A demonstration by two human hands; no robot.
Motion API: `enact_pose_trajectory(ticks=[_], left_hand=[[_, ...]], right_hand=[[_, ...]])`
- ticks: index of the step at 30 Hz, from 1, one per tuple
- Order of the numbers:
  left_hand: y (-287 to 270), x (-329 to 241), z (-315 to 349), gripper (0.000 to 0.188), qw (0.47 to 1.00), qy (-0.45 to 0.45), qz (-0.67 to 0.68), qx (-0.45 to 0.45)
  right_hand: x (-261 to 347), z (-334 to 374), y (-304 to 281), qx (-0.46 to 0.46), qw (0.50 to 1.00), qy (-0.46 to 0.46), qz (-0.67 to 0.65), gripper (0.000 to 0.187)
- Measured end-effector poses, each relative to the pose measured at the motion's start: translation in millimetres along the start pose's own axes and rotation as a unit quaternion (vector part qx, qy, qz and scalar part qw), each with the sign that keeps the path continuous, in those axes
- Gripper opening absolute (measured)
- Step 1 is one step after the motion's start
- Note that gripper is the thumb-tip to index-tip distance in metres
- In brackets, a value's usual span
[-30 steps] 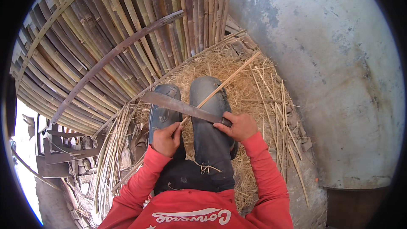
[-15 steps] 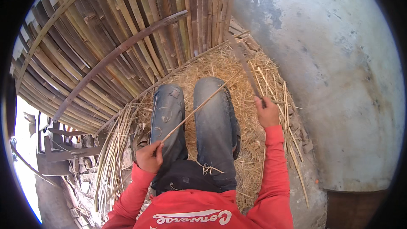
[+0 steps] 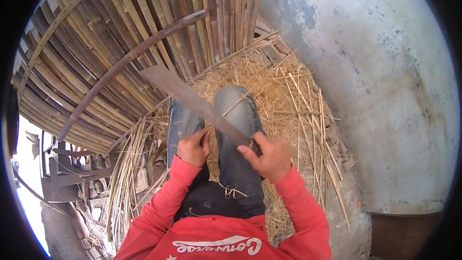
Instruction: The person uses a large knife to strip thin pieces of bark or outer fibers from a long wooden stick while sitting on straw, holding the stick between their knees and hands.
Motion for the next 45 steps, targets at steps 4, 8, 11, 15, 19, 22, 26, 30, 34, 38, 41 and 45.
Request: enact_pose_trajectory(ticks=[4,8,11,15,19,22,26,30,34,38,41,45], left_hand=[[4,13,10,0.011,0.998,0.016,-0.050,0.019],[-5,-2,9,0.011,1.000,-0.020,-0.008,-0.010],[-5,-3,8,0.010,1.000,-0.016,-0.005,-0.012],[-12,-7,10,0.008,1.000,0.000,-0.016,-0.016],[-8,0,13,0.007,1.000,0.012,-0.010,-0.019],[-6,3,18,0.008,1.000,0.005,-0.014,-0.016],[-5,3,14,0.007,1.000,0.018,-0.008,-0.022],[-8,3,13,0.011,1.000,-0.011,-0.025,0.000],[-13,4,19,0.011,0.999,-0.007,-0.040,-0.001],[-12,4,15,0.010,1.000,-0.007,-0.026,-0.004],[-17,7,19,0.012,0.999,-0.020,-0.028,-0.005],[-17,5,18,0.013,1.000,0.007,-0.007,-0.001]], right_hand=[[1,18,16,0.038,0.999,-0.020,-0.001,0.047],[-33,15,20,0.052,0.992,0.092,0.070,0.046],[-21,15,17,0.026,0.993,0.111,0.029,0.047],[-3,19,18,0.053,0.996,0.033,0.066,0.045],[-38,11,14,0.014,0.990,0.119,0.076,0.047],[-19,16,12,0.009,0.992,0.124,0.036,0.048],[-29,9,18,0.037,0.995,0.067,0.065,0.048],[-19,15,23,0.056,0.993,0.091,0.045,0.047],[-28,11,22,0.057,0.992,0.065,0.089,0.047],[-29,12,21,0.060,0.992,0.099,0.055,0.046],[-9,17,24,0.092,0.992,-0.006,0.089,0.046],[-51,-1,13,0.049,0.991,0.066,0.109,0.046]])
Point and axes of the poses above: each hand's wrist, its own z-axis away from the middle knuckle, its own y-axis out of the palm, x = y × z, the point moved 2 cm from there along -z, towards the middle knuckle, and after that the axes turned 8 degrees about -y, right-handed, at the moved point
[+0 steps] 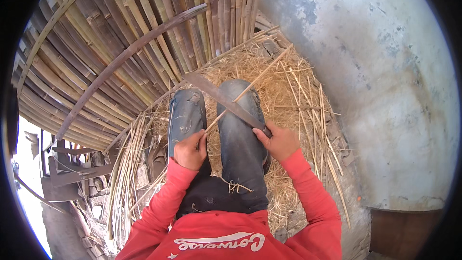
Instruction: The person uses a large knife to strip thin pieces of bark or outer fibers from a long wooden stick while sitting on straw, holding the stick between their knees and hands.
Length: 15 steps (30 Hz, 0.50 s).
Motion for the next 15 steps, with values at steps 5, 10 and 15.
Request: enact_pose_trajectory(ticks=[5,10,15], left_hand=[[-6,4,-2,0.011,0.999,-0.016,-0.040,0.007],[-18,12,7,0.011,0.999,0.006,-0.031,0.010],[-24,6,6,0.011,0.999,0.010,-0.043,0.012]], right_hand=[[34,20,7,0.019,1.000,-0.002,0.003,0.046],[1,6,8,0.000,0.999,0.008,0.046,0.048],[-26,-1,-8,-0.055,0.989,0.124,-0.053,0.054]])
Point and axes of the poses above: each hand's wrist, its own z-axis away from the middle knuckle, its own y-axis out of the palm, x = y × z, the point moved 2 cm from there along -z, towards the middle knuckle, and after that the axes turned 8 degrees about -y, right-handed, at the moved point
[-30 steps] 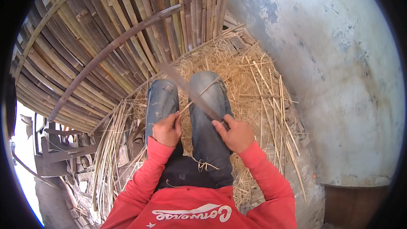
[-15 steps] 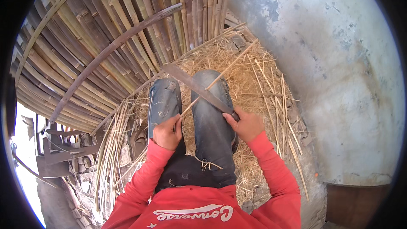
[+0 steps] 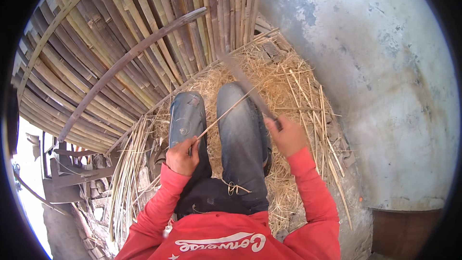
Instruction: The person uses a large knife to strip thin pieces of bark or outer fibers from a long wooden stick while sitting on straw, holding the stick between their knees and hands.
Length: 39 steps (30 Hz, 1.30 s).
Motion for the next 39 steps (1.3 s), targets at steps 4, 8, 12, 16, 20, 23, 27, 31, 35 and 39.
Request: enact_pose_trajectory(ticks=[4,8,12,16,20,23,27,31,35,39], left_hand=[[10,6,0,0.010,0.999,-0.013,0.033,0.002],[-9,27,18,0.010,0.998,-0.033,0.048,0.000],[-27,29,23,0.010,1.000,-0.005,0.012,-0.005],[-23,32,20,0.010,0.999,-0.041,0.024,0.003],[-26,32,20,0.010,0.999,-0.039,0.028,0.011],[-46,53,32,0.009,0.997,-0.058,0.053,0.013],[-71,84,55,0.006,0.997,-0.054,0.048,0.020],[-70,91,55,0.005,0.995,-0.080,0.050,0.018],[-67,88,55,0.004,0.993,-0.099,0.058,0.038],[-62,75,40,0.006,0.987,-0.127,0.076,0.061]], right_hand=[[35,31,26,0.083,0.982,-0.150,0.074,0.053],[6,10,18,0.018,0.993,-0.102,0.049,0.052],[-43,-27,-6,-0.030,0.999,0.010,0.044,0.051],[-1,-6,11,0.008,0.999,-0.049,0.008,0.052],[33,17,24,0.116,0.966,-0.199,0.115,0.053],[4,3,15,0.064,0.987,-0.114,0.098,0.055],[-117,-60,-16,-0.129,0.983,0.091,0.092,0.060],[-171,-75,-35,-0.222,0.965,0.136,0.041,0.058],[-114,-58,-28,-0.171,0.929,0.164,-0.283,0.050],[-62,-44,-31,-0.104,0.930,0.170,-0.309,0.047]])
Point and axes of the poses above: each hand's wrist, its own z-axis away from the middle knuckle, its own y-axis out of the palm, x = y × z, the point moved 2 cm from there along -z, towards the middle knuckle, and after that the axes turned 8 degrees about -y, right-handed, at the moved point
